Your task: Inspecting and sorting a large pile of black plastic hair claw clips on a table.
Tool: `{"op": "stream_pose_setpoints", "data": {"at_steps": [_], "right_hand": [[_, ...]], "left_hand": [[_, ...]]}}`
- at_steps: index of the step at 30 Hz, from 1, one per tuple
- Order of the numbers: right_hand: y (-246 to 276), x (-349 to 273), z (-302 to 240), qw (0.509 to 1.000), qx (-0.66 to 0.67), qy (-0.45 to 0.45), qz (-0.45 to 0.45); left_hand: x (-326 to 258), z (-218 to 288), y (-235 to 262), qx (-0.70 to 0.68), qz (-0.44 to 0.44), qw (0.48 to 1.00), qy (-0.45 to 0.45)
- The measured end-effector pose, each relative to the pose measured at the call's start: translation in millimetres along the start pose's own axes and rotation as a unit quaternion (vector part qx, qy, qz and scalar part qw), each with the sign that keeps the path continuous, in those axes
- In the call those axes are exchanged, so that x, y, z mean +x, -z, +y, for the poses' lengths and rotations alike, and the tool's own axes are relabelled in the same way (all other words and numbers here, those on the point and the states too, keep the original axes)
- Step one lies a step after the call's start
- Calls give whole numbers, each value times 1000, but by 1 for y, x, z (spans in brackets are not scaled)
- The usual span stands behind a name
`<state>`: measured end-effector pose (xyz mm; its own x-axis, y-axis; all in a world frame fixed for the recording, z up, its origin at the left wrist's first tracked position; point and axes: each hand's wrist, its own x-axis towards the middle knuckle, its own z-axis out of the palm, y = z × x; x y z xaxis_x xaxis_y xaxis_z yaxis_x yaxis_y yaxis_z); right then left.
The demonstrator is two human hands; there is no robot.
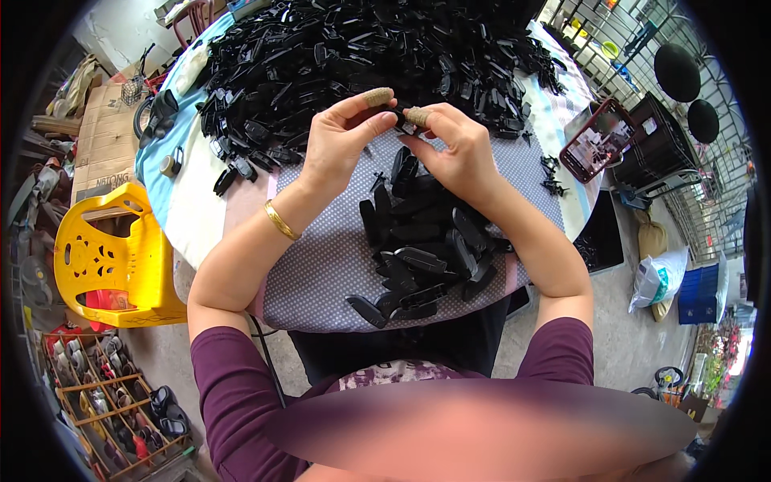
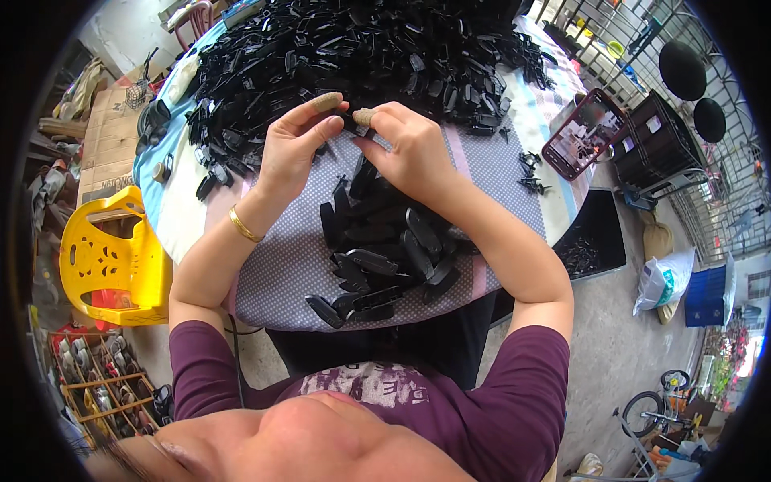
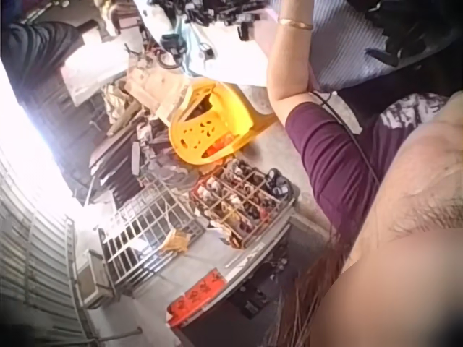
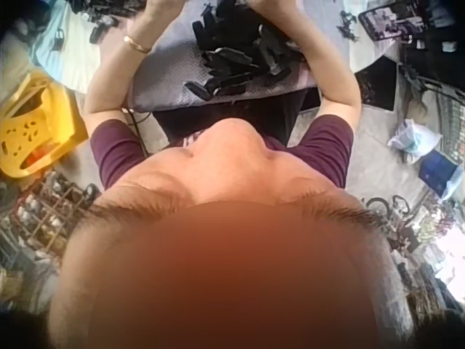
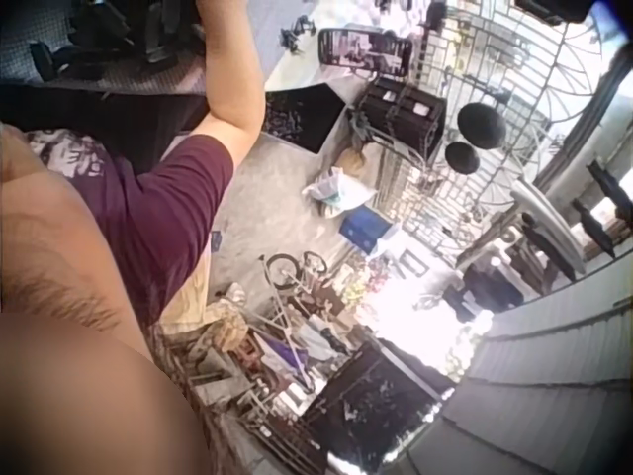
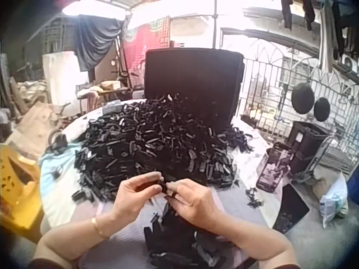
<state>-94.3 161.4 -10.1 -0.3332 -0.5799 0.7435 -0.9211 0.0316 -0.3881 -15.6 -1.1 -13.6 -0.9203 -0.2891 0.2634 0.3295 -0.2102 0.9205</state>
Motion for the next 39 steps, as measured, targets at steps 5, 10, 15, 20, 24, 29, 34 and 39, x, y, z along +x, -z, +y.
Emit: {"op": "stream_pose_setpoints", "data": {"at_steps": [5, 10, 15, 20, 24, 29, 34, 39], "right_hand": [[-1, 4, 1, 965, 180, -164, -100], [1, -2, 0, 961, 156, -181, -138], [9, 5, 1, 967, 129, -144, -166], [51, 44, 50, 915, 266, -208, -221], [43, 56, 154, 964, -51, -261, -5], [17, 55, 207, 917, -312, -247, -4], [13, 61, 181, 918, -328, -214, 61], [21, 58, 120, 959, 74, -274, 19]], "left_hand": [[1, 5, 2, 4, -42, 998, -46], [-2, 18, -2, 74, -77, 993, -56], [-3, 24, -3, 115, -99, 984, -89], [-24, 35, -19, 391, -192, 857, -274], [-43, 24, -36, 463, -337, 723, -386], [-30, 29, -24, 435, -330, 765, -342], [7, 25, 35, 743, -104, 611, -252], [22, 16, 52, 729, -156, 629, -222]]}}
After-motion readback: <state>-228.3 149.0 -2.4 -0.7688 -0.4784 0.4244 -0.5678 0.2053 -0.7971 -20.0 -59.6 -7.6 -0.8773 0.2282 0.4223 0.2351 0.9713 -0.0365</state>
